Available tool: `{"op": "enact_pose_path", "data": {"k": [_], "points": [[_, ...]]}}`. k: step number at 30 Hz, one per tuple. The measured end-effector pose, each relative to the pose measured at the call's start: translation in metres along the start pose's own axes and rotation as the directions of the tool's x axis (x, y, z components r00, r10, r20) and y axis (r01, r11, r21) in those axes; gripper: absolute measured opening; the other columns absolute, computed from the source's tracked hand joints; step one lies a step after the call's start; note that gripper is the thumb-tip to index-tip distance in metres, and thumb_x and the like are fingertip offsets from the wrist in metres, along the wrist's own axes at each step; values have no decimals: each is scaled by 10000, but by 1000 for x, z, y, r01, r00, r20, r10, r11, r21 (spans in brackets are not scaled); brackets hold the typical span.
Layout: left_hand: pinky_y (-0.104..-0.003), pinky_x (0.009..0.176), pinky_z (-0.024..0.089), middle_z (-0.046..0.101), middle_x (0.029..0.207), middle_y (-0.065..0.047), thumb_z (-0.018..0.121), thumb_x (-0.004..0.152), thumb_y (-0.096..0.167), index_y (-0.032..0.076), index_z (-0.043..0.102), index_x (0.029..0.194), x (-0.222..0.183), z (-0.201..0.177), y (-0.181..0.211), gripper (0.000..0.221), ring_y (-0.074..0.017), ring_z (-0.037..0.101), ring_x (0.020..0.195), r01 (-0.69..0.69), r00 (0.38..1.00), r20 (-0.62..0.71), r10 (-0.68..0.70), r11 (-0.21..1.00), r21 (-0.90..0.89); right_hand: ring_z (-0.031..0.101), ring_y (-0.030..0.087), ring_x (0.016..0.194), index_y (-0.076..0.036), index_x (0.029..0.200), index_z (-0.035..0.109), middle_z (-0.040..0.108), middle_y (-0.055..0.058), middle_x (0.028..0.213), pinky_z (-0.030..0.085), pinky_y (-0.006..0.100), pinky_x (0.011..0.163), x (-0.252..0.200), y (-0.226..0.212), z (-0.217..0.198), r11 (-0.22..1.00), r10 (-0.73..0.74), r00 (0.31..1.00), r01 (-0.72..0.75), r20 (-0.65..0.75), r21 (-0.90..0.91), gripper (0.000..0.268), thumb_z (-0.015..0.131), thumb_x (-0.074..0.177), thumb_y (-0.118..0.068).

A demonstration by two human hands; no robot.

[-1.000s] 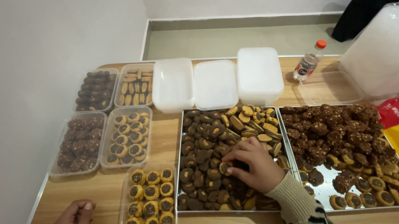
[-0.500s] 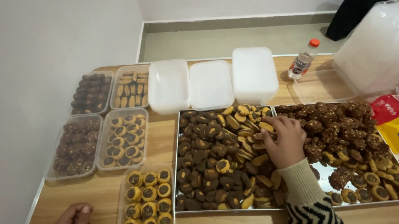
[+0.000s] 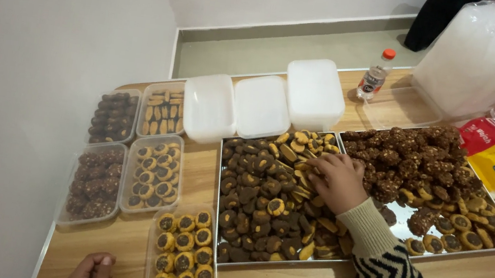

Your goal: Arranging various types of cookies from a large tray into smaller plastic containers.

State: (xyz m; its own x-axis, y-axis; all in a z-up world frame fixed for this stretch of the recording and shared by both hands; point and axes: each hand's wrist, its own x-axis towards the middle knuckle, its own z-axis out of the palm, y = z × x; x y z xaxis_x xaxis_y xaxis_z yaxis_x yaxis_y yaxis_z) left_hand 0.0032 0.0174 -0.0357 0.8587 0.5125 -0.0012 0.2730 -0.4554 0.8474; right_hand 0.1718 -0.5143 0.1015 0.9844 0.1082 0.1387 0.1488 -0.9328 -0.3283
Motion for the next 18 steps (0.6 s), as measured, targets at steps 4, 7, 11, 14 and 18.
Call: {"op": "enact_pose_path", "data": {"k": [4, 7, 11, 14, 18], "points": [[-240, 590, 408, 666, 656, -28, 644, 987, 310, 125, 811, 996, 6, -1, -11, 249, -127, 499, 568, 5, 999, 33, -6, 1000, 28, 518, 228, 1209, -316, 1213, 705, 683, -90, 1224, 279, 485, 1024, 2, 6, 7, 1000, -7, 1000, 7, 8, -12, 298, 675, 917, -339], [-236, 601, 412, 672, 662, -26, 647, 987, 315, 136, 814, 1005, 5, -1, -11, 245, -123, 499, 578, 3, 999, 34, -4, 999, 44, 520, 226, 1205, -329, 1199, 705, 678, -94, 1204, 291, 490, 1015, 2, 10, 11, 1000, -21, 1000, 21, -13, -22, 292, 689, 907, -331], [-225, 612, 421, 629, 636, -16, 646, 984, 271, 110, 798, 959, 4, 4, -13, 223, -111, 509, 586, -65, 998, -16, 65, 998, -15, 521, 229, 1203, -332, 1200, 703, 677, -95, 1199, 289, 489, 1015, 2, 6, 7, 1000, 3, 1000, -3, 18, -26, 280, 664, 923, -328], [-249, 605, 439, 669, 655, -53, 630, 996, 315, 99, 801, 991, 14, 5, -32, 275, -143, 554, 588, -36, 999, 23, 36, 999, -7, 515, 234, 1202, -330, 1172, 705, 675, -93, 1186, 298, 512, 1021, 2, 6, 7, 1000, -4, 1000, 4, 16, -9, 250, 666, 925, -319], [-254, 618, 445, 706, 661, -90, 642, 977, 309, 113, 802, 993, 13, 6, -40, 253, -150, 573, 598, -14, 1000, 25, 14, 1000, 13, 514, 234, 1228, -339, 1225, 694, 668, -87, 1223, 280, 530, 1048, 1, 11, 4, 1000, -8, 999, 8, 34, -19, 299, 658, 929, -344]]}}
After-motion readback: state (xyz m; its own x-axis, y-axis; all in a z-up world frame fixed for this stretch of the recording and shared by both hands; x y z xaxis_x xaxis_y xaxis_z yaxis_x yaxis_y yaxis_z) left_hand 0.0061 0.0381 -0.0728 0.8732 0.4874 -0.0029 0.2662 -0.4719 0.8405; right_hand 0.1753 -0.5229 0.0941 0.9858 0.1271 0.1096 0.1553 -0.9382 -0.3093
